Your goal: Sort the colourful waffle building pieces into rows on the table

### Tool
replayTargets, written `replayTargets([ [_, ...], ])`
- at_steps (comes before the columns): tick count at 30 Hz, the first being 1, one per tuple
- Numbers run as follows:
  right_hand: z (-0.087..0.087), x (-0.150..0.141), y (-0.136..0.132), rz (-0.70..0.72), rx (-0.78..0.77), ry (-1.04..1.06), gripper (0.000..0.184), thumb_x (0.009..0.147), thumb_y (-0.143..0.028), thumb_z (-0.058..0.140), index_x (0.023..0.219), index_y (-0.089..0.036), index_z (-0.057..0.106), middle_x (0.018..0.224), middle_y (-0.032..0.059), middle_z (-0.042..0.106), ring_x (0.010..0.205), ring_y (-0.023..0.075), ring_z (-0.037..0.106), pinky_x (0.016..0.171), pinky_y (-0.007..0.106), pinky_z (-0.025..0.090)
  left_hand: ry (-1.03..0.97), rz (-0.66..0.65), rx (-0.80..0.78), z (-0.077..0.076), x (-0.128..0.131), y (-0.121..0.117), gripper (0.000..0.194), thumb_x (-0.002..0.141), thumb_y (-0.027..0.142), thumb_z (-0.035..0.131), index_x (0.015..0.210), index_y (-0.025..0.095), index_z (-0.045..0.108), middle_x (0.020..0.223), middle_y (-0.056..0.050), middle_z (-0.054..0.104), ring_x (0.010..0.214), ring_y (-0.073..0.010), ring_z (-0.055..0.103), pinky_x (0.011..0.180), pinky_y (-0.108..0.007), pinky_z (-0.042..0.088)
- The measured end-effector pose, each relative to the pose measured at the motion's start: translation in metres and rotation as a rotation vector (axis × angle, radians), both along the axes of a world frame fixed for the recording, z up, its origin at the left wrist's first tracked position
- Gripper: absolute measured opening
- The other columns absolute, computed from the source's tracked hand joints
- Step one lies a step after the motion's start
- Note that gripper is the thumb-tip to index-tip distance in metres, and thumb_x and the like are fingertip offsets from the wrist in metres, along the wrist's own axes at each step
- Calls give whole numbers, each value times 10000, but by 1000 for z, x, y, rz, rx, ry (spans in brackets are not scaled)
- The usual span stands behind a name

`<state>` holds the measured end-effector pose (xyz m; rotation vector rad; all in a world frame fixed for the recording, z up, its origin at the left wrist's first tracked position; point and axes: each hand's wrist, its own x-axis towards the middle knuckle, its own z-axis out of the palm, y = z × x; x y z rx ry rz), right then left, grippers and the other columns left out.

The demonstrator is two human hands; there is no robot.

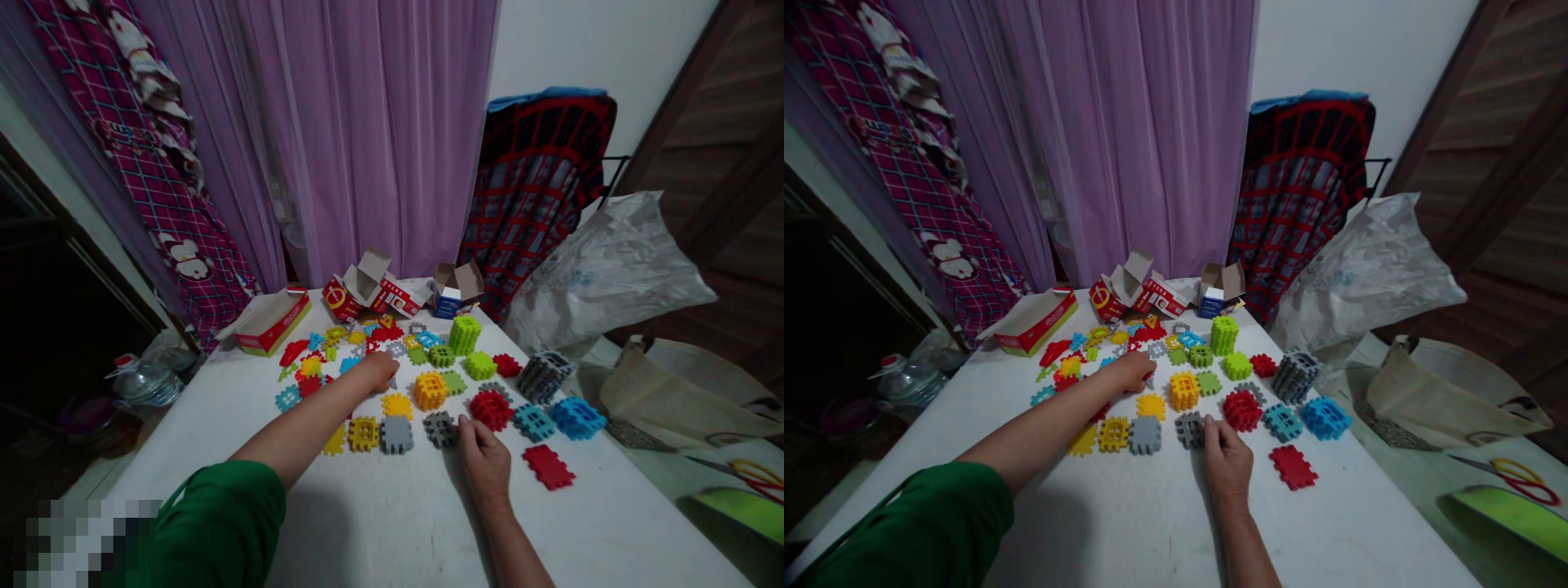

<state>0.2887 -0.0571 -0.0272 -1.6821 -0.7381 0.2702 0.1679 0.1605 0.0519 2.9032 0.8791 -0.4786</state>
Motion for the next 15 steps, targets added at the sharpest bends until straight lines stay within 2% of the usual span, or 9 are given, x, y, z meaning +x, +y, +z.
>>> replayTargets([
  [10, 3, -3, 0, -8, 14, 10, 562, 757, -694, 547, 531, -180, 559, 508, -16, 479, 538, 143, 474, 538, 239, 387, -94, 30, 23, -7, -14, 3, 218, 788, 198, 622, 1002, 203, 662, 1058, -91, 702, 1035, -263, 625, 855, -331, 489],
  [15, 3, -9, 1, -63, 60, 1, 579, 794, -707, 518, 552, -183, 559, 521, -19, 491, 551, 142, 469, 569, 246, 383, -130, 35, 25, -9, -17, 3, 224, 790, 219, 629, 1010, 205, 664, 1030, -91, 705, 1031, -256, 626, 863, -316, 478],
])
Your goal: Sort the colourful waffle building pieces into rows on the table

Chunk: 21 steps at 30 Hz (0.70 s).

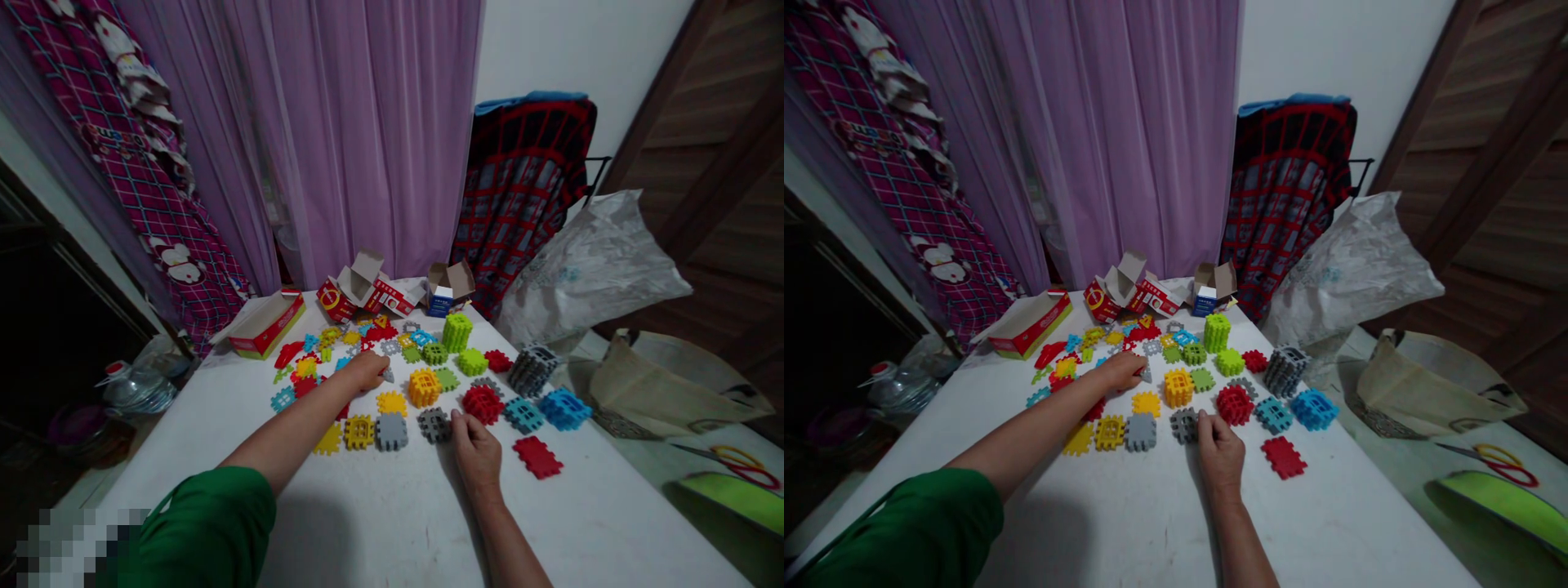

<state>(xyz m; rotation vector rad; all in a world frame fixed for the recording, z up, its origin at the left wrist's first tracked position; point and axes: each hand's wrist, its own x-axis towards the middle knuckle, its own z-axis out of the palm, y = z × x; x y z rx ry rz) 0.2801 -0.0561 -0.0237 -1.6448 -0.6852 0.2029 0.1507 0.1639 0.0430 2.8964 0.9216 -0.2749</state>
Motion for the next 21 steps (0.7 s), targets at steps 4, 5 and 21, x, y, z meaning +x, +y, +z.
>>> replayTargets([
  [4, 1, 0, 0, 5, -7, -2, 580, 793, -712, 516, 542, -190, 539, 509, -22, 478, 546, 138, 455, 558, 243, 372, 1, 20, -4, -4, 1, 3, 289, 786, 215, 621, 1072, 211, 667, 1073, -88, 709, 1040, -249, 633, 866, -310, 480],
  [5, 1, 0, 0, 12, -14, -1, 573, 793, -705, 521, 544, -190, 539, 511, -23, 478, 548, 138, 456, 558, 242, 372, 7, 23, -8, -5, 1, 4, 298, 781, 210, 621, 1075, 213, 674, 1079, -87, 713, 1034, -248, 638, 859, -307, 484],
  [21, 2, -2, 2, -18, -3, 11, 573, 794, -702, 521, 541, -189, 548, 507, -29, 465, 547, 133, 458, 557, 238, 362, -19, 137, -3, -9, 12, 1, 359, 772, 213, 633, 1126, 170, 671, 1117, -128, 715, 1051, -273, 650, 875, -320, 499],
])
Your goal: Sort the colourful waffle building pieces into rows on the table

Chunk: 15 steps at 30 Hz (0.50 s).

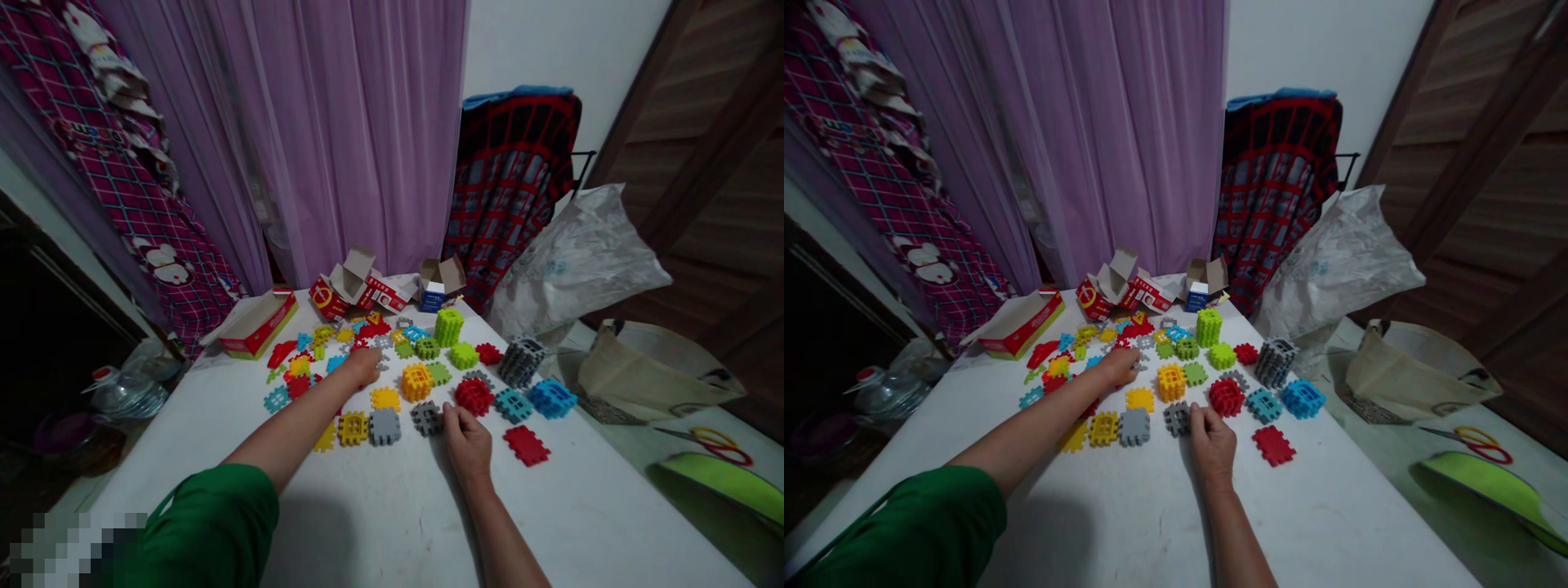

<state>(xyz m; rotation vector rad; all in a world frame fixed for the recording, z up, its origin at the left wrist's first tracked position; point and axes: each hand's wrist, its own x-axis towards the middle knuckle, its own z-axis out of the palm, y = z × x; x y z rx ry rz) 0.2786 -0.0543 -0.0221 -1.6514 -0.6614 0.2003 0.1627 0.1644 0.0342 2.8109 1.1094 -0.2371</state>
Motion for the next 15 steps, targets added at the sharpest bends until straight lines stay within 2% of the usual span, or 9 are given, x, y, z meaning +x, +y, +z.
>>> replayTargets([
  [6, 3, -1, 0, 4, 9, 4, 560, 800, -682, 519, 545, -185, 554, 512, -24, 478, 541, 137, 458, 556, 245, 355, -13, 73, -16, 2, 2, 1, 290, 775, 263, 637, 1048, 194, 703, 1088, -108, 725, 1040, -273, 653, 875, -318, 494],
  [11, 4, -1, -1, 17, -4, 3, 532, 809, -647, 526, 544, -186, 546, 505, -27, 467, 540, 136, 461, 558, 242, 361, -60, 115, -26, 2, 10, -2, 254, 762, 237, 628, 997, 185, 708, 1096, -128, 720, 1039, -295, 644, 868, -346, 487],
  [15, 3, -1, -1, 4, -8, 16, 541, 805, -658, 526, 546, -184, 558, 507, -21, 493, 538, 137, 471, 557, 241, 370, -101, 159, -35, 4, 13, 2, 245, 782, 255, 618, 1008, 194, 691, 1107, -106, 717, 1020, -262, 643, 844, -313, 482],
])
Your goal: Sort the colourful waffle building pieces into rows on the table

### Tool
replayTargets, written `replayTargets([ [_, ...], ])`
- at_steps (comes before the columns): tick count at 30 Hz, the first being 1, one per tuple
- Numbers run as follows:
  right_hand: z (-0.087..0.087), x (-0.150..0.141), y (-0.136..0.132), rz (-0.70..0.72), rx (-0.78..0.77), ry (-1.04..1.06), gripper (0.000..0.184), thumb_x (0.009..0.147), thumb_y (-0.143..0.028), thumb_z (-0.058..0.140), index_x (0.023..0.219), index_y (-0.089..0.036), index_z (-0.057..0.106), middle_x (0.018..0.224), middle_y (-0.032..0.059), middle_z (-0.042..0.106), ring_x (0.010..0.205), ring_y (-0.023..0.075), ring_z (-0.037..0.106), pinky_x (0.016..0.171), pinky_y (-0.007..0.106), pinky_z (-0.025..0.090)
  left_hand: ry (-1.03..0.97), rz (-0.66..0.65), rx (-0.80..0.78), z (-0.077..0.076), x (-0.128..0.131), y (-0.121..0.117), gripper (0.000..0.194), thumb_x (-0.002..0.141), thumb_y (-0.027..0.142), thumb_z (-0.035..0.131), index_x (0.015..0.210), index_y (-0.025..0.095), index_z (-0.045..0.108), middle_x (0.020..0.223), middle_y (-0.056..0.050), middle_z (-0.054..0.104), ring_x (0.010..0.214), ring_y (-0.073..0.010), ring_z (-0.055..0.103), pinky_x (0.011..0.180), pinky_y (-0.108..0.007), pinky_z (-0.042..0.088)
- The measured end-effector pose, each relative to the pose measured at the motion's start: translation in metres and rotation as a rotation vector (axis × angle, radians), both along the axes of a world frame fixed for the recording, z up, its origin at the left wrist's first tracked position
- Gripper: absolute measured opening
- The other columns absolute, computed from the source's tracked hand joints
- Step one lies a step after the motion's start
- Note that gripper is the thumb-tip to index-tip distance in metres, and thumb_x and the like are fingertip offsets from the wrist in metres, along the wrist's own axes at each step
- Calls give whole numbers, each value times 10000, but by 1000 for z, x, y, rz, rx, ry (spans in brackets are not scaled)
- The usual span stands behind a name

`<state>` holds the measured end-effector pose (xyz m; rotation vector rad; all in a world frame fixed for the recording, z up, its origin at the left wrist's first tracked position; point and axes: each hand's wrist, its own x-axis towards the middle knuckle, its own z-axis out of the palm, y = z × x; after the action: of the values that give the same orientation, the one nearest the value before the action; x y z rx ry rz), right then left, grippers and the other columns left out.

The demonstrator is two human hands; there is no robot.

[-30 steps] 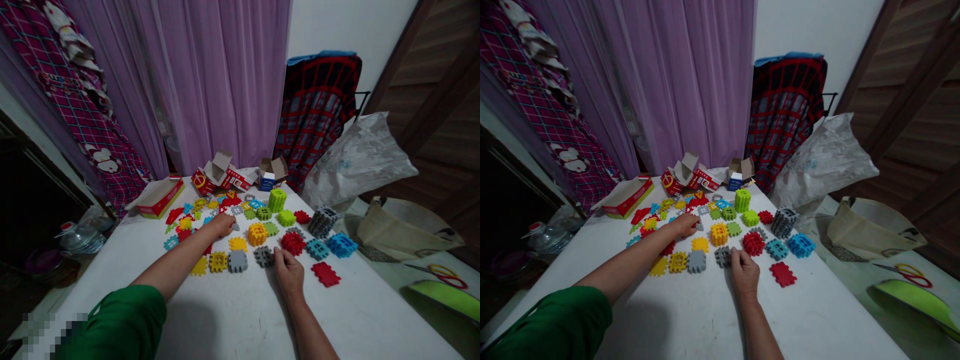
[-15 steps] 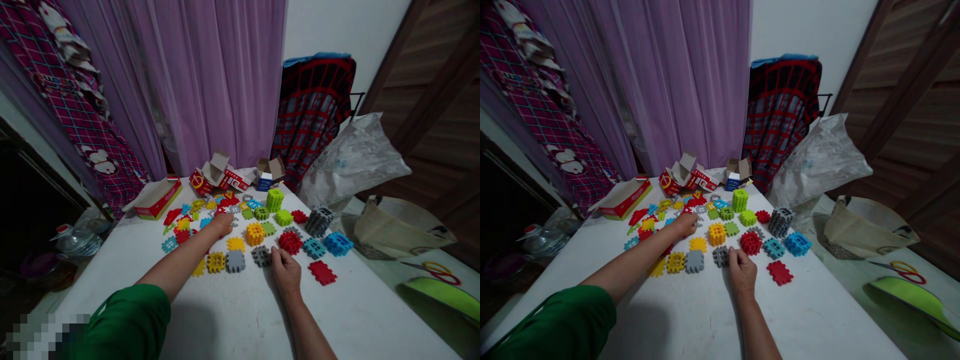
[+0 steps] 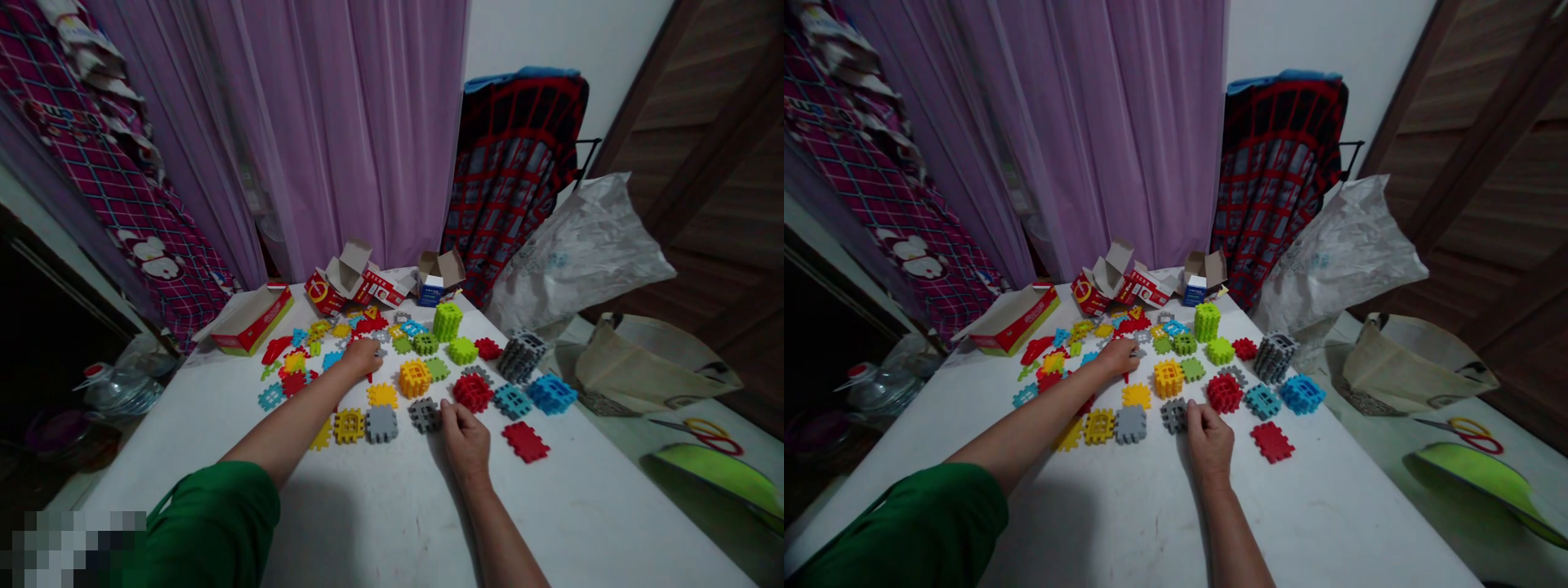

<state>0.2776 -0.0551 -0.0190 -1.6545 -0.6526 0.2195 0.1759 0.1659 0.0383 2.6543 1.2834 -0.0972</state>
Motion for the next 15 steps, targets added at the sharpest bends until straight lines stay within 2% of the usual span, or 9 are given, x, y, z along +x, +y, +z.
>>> replayTargets([
  [5, -1, 0, 1, 8, -1, 4, 548, 804, -668, 525, 553, -182, 568, 518, -20, 495, 555, 138, 477, 560, 235, 382, -6, 105, -2, 12, -6, 15, 340, 835, 342, 604, 1141, 202, 651, 1146, -90, 713, 1031, -236, 652, 834, -286, 492],
  [9, -2, 0, 1, 6, 1, 3, 539, 802, -656, 539, 543, -184, 558, 516, -29, 474, 547, 130, 464, 558, 232, 369, 32, 139, -1, 17, -9, 20, 424, 805, 429, 648, 1186, 242, 654, 1175, -64, 713, 1058, -243, 659, 845, -283, 508],
  [15, -4, 2, 0, 23, -2, -12, 529, 807, -644, 543, 540, -187, 543, 514, -38, 452, 536, 121, 443, 555, 233, 353, 104, 101, 46, 9, 4, 7, 303, 786, 237, 658, 1079, 219, 735, 1141, -118, 724, 1142, -303, 633, 941, -351, 491],
])
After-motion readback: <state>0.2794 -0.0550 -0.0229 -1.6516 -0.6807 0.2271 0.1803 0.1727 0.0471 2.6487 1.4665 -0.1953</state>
